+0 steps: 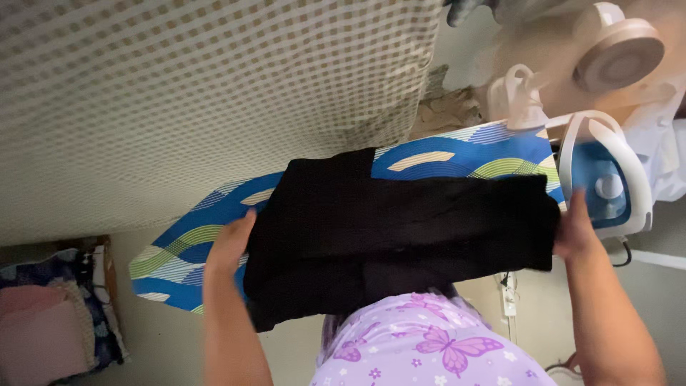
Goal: The person irons a black button-up shirt on a patterned ironing board. They use a steam iron to smooth the fabric, frequently adjusting the shirt's position and folding the sleeves to ensure all areas are pressed.
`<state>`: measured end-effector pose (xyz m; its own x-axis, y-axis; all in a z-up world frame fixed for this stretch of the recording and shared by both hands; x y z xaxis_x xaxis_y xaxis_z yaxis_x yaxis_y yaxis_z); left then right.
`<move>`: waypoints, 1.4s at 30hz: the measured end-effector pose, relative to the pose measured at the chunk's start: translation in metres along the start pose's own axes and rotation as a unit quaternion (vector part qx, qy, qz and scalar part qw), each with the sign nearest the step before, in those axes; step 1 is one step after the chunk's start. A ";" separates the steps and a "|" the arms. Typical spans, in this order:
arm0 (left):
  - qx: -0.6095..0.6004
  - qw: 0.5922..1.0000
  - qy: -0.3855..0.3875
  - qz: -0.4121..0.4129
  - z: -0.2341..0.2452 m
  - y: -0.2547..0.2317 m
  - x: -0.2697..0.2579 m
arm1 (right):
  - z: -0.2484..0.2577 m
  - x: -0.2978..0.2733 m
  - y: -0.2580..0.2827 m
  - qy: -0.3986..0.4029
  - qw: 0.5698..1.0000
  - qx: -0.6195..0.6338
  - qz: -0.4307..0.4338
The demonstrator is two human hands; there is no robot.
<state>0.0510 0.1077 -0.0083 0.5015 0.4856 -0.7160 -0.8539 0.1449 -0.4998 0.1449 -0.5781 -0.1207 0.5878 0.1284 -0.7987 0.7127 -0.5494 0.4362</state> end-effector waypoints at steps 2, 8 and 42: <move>0.085 0.996 0.003 -0.025 -0.010 -0.027 0.024 | -0.035 0.004 0.010 0.122 0.991 0.037 -0.039; 0.018 0.955 -0.106 -0.277 0.007 -0.033 0.049 | -0.068 -0.014 0.014 0.067 0.952 -0.138 0.265; -0.188 0.958 0.043 -0.212 -0.018 -0.101 0.079 | -0.078 0.004 -0.004 -0.147 0.961 -0.208 0.104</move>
<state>0.1797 0.1158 -0.0232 0.8155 0.3765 -0.4396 -0.4689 -0.0155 -0.8831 0.1737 -0.5114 -0.0932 0.6446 -0.2212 -0.7318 0.7184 -0.1522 0.6788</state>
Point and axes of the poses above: each hand's wrist, its own x-axis towards the middle knuckle, its own z-axis out of the back of the hand, y = z × x, the point moved 1 cm from there along x, towards the middle knuckle, and after that the axes turned 3 degrees about -y, right-handed, at the moved point
